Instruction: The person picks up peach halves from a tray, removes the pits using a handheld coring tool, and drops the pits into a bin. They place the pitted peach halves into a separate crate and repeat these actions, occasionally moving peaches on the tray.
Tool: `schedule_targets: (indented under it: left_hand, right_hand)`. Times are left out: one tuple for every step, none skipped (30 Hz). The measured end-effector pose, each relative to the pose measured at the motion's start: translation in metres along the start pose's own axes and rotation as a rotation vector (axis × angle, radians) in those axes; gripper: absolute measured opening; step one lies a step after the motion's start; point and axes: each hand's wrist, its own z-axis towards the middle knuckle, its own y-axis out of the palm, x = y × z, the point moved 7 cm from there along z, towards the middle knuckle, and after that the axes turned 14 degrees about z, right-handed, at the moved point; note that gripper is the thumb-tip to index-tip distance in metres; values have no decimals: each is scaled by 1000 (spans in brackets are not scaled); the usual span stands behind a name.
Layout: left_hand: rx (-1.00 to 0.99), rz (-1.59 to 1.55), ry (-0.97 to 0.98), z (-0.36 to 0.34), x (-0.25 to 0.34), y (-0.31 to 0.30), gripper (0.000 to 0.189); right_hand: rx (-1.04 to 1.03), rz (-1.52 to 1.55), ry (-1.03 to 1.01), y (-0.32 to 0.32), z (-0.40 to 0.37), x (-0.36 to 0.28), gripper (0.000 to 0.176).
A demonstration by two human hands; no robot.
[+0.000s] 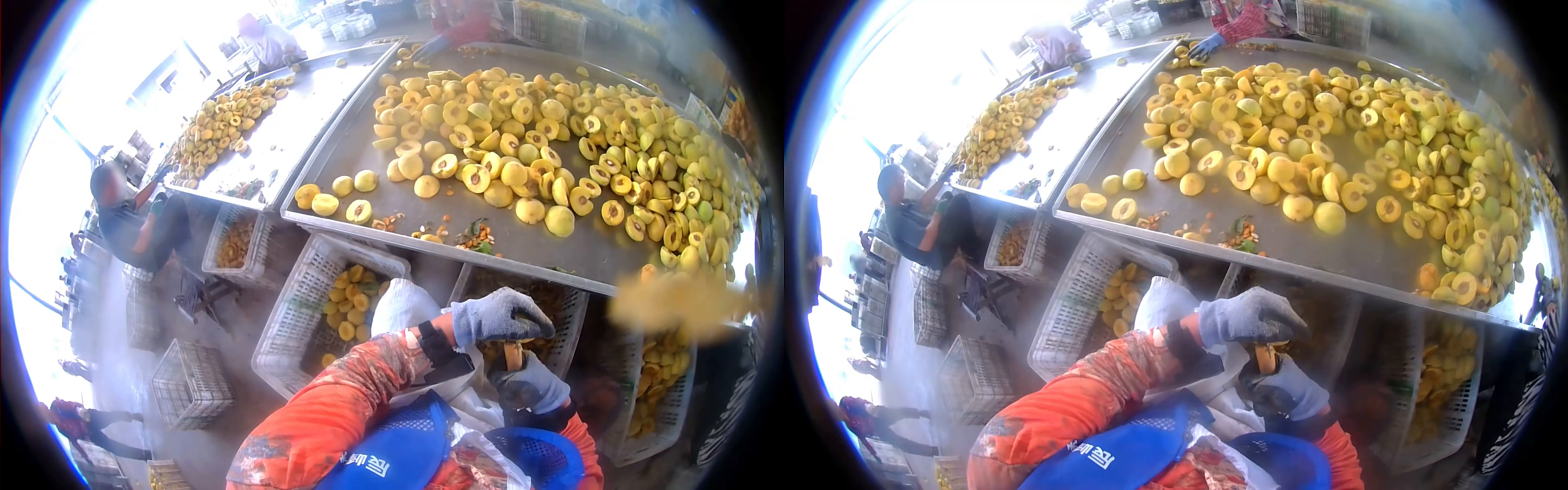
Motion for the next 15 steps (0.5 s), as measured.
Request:
schedule_targets:
  left_hand:
    - [-72,97,42,1,0,4,31]
    - [-109,92,1,2,0,5,29]
    - [-51,-69,-31,0,-2,2,28]
    - [6,-229,-65,-3,-4,2,28]
    - [62,-388,-100,-6,-8,4,27]
    - [153,-528,-59,-7,-6,1,30]
    - [254,-474,28,-10,-2,-4,32]
    - [356,-421,117,-13,2,-10,34]
    - [369,-672,8,-13,-2,-14,38]
    - [414,-931,-97,-15,-6,-18,42]
    - [486,-766,-72,-22,-9,-34,40]
    - [593,-365,-13,-45,-8,-57,39]
    - [710,45,-17,-70,-8,-80,39]
    - [769,153,-125,-97,-20,-101,41]
    - [721,128,-312,-125,-42,-122,45]
  right_hand:
    - [6,7,41,4,-3,-1,22]
    - [-49,90,38,4,-2,4,21]
    - [-105,169,34,3,1,10,20]
    - [-162,251,30,3,2,13,19]
    - [-184,306,52,2,2,15,20]
    - [-206,364,72,5,2,14,21]
    - [-225,427,93,8,3,13,21]
    - [-216,502,147,9,4,15,22]
    - [-205,578,202,9,7,18,23]
    - [-202,567,175,11,5,13,24]
    - [-199,557,148,12,4,9,24]
    - [-195,458,39,14,-3,-6,24]
    - [-183,352,-68,12,-8,-22,24]
    - [-266,527,-81,12,-12,-33,19]
    - [13,16,7,-4,-13,-41,17]
